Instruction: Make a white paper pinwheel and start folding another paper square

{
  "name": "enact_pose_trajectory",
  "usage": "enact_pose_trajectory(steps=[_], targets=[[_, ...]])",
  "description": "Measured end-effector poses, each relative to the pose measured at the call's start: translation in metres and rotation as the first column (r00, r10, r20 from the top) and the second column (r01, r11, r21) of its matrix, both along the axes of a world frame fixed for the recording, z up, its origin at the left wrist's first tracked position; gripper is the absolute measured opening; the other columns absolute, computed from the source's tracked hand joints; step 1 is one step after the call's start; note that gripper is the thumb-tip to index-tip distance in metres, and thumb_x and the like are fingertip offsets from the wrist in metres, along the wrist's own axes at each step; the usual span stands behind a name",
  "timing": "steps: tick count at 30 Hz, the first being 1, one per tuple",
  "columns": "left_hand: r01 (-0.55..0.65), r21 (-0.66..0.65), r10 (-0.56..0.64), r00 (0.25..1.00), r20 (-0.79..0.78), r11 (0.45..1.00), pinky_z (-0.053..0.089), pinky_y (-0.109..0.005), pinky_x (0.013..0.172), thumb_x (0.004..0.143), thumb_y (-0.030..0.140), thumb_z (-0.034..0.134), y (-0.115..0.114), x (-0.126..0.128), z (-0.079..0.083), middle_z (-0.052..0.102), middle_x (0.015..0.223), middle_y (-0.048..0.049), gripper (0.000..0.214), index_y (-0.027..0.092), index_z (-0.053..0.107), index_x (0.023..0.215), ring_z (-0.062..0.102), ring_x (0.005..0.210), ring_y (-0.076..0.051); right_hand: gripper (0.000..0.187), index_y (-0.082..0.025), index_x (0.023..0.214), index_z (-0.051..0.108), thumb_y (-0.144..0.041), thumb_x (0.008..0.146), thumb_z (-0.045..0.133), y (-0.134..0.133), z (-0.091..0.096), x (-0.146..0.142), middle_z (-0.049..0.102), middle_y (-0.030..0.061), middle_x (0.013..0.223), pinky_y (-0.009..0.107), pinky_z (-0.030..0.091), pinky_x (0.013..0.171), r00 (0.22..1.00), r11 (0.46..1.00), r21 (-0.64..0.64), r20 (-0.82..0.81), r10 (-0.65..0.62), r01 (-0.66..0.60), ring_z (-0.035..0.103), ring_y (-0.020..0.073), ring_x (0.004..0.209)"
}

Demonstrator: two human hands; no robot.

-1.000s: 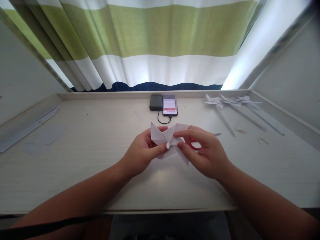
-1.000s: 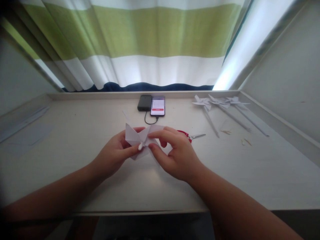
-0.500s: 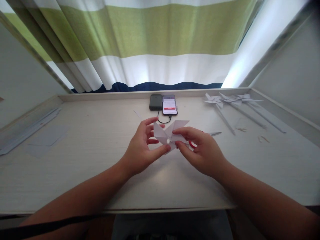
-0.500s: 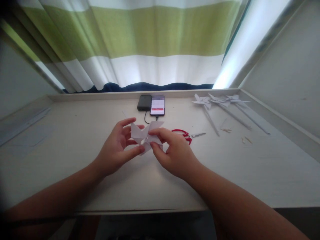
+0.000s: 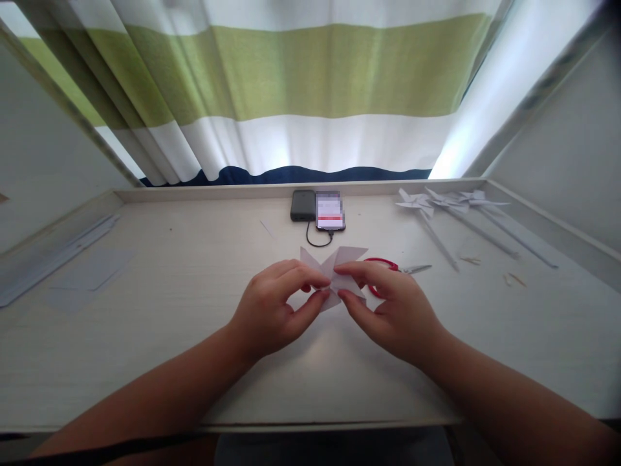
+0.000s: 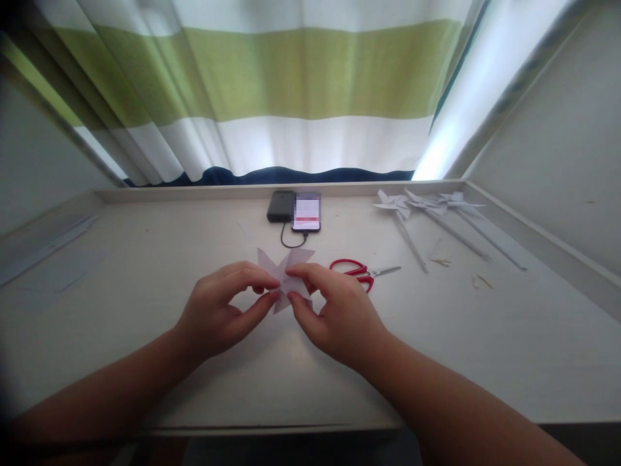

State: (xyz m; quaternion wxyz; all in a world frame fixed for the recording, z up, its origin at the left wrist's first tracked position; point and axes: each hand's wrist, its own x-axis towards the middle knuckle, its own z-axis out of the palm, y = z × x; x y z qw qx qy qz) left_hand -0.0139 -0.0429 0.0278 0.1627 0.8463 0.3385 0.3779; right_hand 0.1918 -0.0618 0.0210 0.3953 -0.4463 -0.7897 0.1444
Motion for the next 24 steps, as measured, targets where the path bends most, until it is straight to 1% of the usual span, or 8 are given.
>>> enact_pose_trajectory(steps=[5, 9, 12, 17, 20, 24], targets=[[-0.040, -0.031, 0.041, 0.998, 0.049, 0.999, 0.046, -0.028, 0.066, 0.081, 0.016, 0.062, -0.0022, -0.0009, 0.0029, 0.068, 0.084, -0.0036, 0.011, 0.018, 0.065, 0.092, 0.060, 0.073, -0.015, 0.034, -0.021, 0.115, 0.060, -0.020, 0.081, 0.063, -0.0019, -0.0013, 0.0004, 0.068, 0.0013, 0.084, 0.027, 0.049, 0.061, 1.000, 1.000, 0.010, -0.002, -0.002, 0.002, 0.063, 0.0152, 0.070], [-0.102, -0.055, 0.106, 0.992, 0.066, 0.993, 0.043, -0.027, 0.060, 0.080, 0.017, 0.061, -0.0029, -0.0011, 0.0032, 0.066, 0.078, -0.0021, 0.010, 0.019, 0.064, 0.089, 0.056, 0.067, -0.015, 0.034, -0.020, 0.113, 0.060, -0.020, 0.080, 0.063, -0.0024, -0.0015, 0.0012, 0.068, 0.0023, 0.083, 0.028, 0.050, 0.061, 1.000, 0.999, 0.037, -0.012, -0.023, 0.023, 0.064, 0.0165, 0.071], [-0.125, -0.065, 0.130, 0.989, 0.069, 0.990, 0.043, -0.027, 0.060, 0.079, 0.017, 0.061, -0.0030, -0.0010, 0.0030, 0.065, 0.077, -0.0016, 0.009, 0.019, 0.064, 0.087, 0.055, 0.067, -0.015, 0.033, -0.020, 0.112, 0.061, -0.020, 0.079, 0.063, -0.0026, -0.0005, 0.0016, 0.069, 0.0033, 0.084, 0.029, 0.051, 0.063, 0.999, 0.998, 0.056, -0.008, -0.034, 0.035, 0.065, 0.0177, 0.070], [-0.114, -0.071, 0.119, 0.990, 0.070, 0.991, 0.043, -0.027, 0.061, 0.079, 0.015, 0.061, -0.0029, -0.0003, 0.0028, 0.066, 0.078, -0.0009, 0.010, 0.020, 0.063, 0.086, 0.055, 0.068, -0.015, 0.032, -0.020, 0.112, 0.061, -0.019, 0.079, 0.062, -0.0029, 0.0009, 0.0013, 0.069, 0.0039, 0.084, 0.030, 0.051, 0.062, 0.998, 0.995, 0.087, 0.004, -0.057, 0.056, 0.066, 0.0182, 0.070], [-0.101, -0.070, 0.106, 0.991, 0.078, 0.992, 0.043, -0.027, 0.062, 0.079, 0.014, 0.061, -0.0025, 0.0007, 0.0029, 0.066, 0.078, -0.0007, 0.010, 0.020, 0.064, 0.087, 0.056, 0.068, -0.014, 0.032, -0.019, 0.111, 0.061, -0.019, 0.080, 0.063, -0.0029, 0.0012, 0.0008, 0.068, 0.0029, 0.082, 0.028, 0.050, 0.060, 0.999, 0.994, 0.099, 0.015, -0.048, 0.046, 0.065, 0.0169, 0.068], [-0.080, -0.085, 0.087, 0.993, 0.077, 0.993, 0.044, -0.027, 0.062, 0.080, 0.014, 0.062, -0.0023, 0.0011, 0.0034, 0.067, 0.080, -0.0014, 0.010, 0.019, 0.065, 0.088, 0.057, 0.069, -0.015, 0.032, -0.018, 0.113, 0.060, -0.020, 0.081, 0.063, -0.0032, 0.0005, 0.0008, 0.068, 0.0026, 0.083, 0.028, 0.050, 0.062, 0.999, 0.995, 0.091, 0.023, -0.031, 0.029, 0.065, 0.0162, 0.070]])
